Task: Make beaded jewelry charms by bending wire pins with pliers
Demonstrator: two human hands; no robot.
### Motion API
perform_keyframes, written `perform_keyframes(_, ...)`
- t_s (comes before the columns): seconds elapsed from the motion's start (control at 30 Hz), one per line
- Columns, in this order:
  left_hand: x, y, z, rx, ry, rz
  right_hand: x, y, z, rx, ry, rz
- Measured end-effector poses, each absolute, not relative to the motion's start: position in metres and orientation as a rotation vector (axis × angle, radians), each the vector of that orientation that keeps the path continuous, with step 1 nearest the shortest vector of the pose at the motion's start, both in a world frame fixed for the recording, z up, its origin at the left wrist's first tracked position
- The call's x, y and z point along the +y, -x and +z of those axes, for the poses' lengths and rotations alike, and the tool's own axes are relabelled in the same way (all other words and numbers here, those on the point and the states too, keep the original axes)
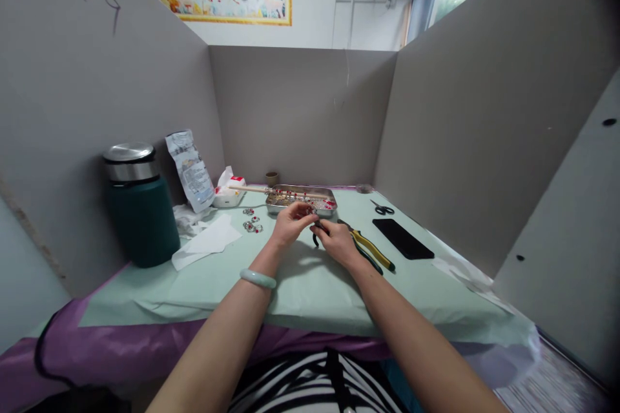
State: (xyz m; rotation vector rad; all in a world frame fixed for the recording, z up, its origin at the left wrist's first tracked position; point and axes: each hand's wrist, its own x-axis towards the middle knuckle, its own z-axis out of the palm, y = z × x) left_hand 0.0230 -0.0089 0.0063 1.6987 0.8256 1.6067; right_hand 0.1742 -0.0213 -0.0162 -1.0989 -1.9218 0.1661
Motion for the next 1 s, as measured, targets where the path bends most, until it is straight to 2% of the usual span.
perform_keyframes(0.73,-0.0088,-0.0268,0.0045,0.797,-1.664,1.552,-0.0217,-0.1692,-0.0184,-1.945,1.246,0.000)
perform_keyframes(1.0,-0.0090,-0.0266,0.0048,0.832,-1.681,1.572,-0.0254,-0.1669,-0.0158,-1.972,1.257,0.097)
